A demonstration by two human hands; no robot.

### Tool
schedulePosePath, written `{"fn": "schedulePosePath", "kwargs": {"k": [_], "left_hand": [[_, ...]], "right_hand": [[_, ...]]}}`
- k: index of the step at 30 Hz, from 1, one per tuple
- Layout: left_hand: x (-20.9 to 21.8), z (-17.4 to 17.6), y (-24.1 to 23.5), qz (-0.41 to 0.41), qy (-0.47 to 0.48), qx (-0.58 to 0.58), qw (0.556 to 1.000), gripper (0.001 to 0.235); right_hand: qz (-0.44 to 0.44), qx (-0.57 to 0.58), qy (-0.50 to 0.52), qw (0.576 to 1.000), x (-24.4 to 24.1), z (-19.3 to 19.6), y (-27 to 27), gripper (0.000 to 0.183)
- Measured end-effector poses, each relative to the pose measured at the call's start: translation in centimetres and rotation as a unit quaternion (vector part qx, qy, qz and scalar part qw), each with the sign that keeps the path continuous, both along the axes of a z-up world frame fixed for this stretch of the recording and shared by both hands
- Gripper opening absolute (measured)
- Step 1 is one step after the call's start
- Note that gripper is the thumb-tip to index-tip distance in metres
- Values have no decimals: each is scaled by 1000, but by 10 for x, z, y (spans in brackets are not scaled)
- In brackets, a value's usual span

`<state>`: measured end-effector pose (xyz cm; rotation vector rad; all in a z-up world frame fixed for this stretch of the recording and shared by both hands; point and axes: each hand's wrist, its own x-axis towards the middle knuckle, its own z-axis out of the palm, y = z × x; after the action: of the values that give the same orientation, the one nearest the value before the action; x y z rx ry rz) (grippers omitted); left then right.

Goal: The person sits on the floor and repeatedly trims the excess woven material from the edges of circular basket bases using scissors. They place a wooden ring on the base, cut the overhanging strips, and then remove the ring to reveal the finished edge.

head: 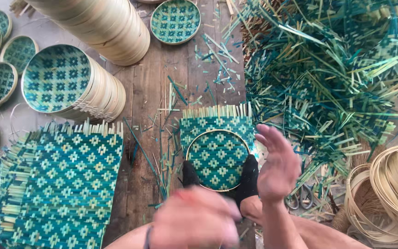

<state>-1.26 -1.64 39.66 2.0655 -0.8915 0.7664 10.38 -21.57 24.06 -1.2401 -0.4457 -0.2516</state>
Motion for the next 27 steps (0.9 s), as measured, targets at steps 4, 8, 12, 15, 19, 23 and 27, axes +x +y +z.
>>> {"fn": "schedulePosePath", "kwargs": {"k": [4,8,12,15,19,23,27], "left_hand": [[39,-112,2,323,227,-179,901,18],[110,-267,33,361,335,-116,863,28],[119,-372,22,338,311,6,888,28],[120,-408,15,366,348,33,863,24],[131,-421,17,375,398,42,836,17],[146,-417,20,372,480,59,792,22],[161,-415,24,366,520,67,769,29]], "right_hand": [[-67,-234,239,940,44,-72,-5,38],[47,-385,132,912,78,-153,16,25],[100,-510,-137,844,99,-210,33,30],[117,-525,-104,837,103,-238,35,23],[118,-558,-25,821,109,-259,35,15],[122,-509,21,852,113,-251,35,14],[-99,-553,-71,824,91,-238,31,30]]}}
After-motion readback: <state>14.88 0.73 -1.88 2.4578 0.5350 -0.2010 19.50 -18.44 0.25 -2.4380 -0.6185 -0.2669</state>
